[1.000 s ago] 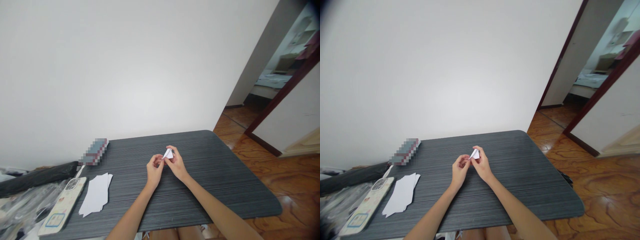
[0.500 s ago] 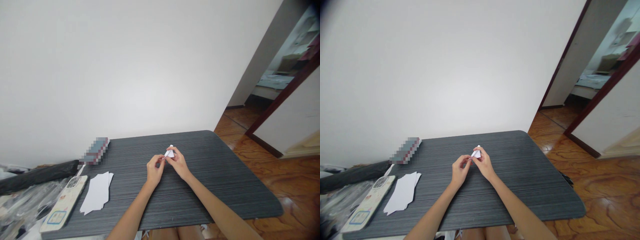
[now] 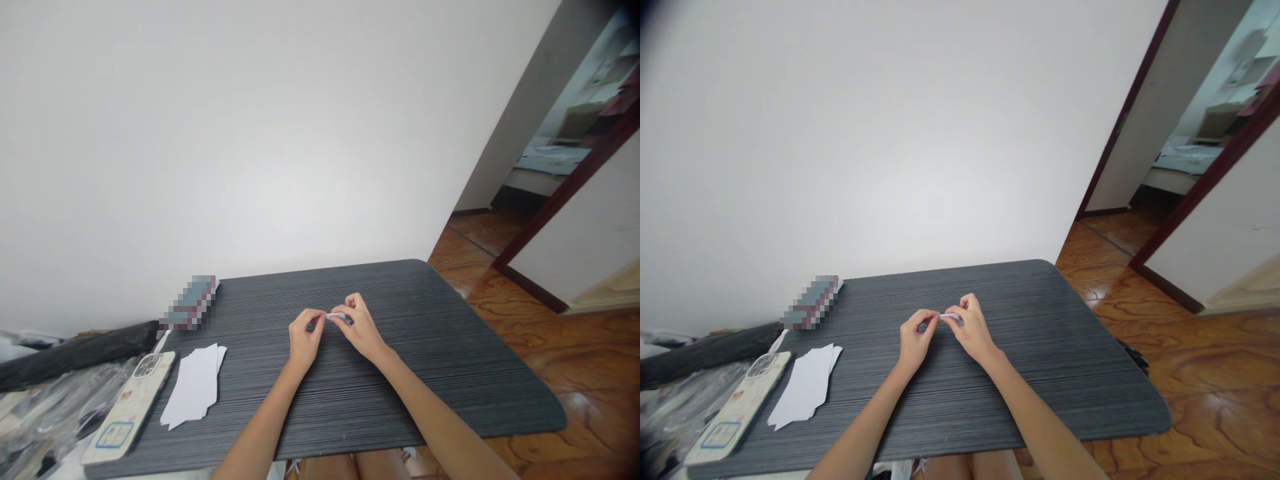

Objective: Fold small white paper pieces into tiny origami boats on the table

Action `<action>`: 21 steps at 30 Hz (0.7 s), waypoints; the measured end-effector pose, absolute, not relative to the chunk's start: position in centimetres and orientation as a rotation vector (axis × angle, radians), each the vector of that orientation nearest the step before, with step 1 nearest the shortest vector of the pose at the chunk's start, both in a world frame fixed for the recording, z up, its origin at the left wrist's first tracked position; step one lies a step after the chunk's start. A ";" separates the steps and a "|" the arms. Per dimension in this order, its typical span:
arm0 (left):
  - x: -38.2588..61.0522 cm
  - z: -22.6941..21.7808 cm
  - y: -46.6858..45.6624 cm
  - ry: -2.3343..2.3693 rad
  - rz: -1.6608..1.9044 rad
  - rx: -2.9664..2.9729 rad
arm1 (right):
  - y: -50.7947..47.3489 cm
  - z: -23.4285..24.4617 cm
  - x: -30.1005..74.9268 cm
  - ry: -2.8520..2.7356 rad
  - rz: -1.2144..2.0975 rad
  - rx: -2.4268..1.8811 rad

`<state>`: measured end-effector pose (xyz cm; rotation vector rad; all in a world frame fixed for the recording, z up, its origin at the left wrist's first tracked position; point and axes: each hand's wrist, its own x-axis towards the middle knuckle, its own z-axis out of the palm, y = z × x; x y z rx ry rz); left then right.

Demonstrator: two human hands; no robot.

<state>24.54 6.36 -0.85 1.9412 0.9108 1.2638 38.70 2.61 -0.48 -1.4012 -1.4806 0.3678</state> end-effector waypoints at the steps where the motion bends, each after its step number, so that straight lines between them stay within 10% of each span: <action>1: 24.6 -0.9 6.3 0.897 1.237 1.898 | 2.6 -0.4 38.7 -1.508 0.334 -1.403; 21: 24.0 0.8 6.4 0.681 0.929 1.742 | 2.9 0.2 39.6 -1.232 1.171 -1.230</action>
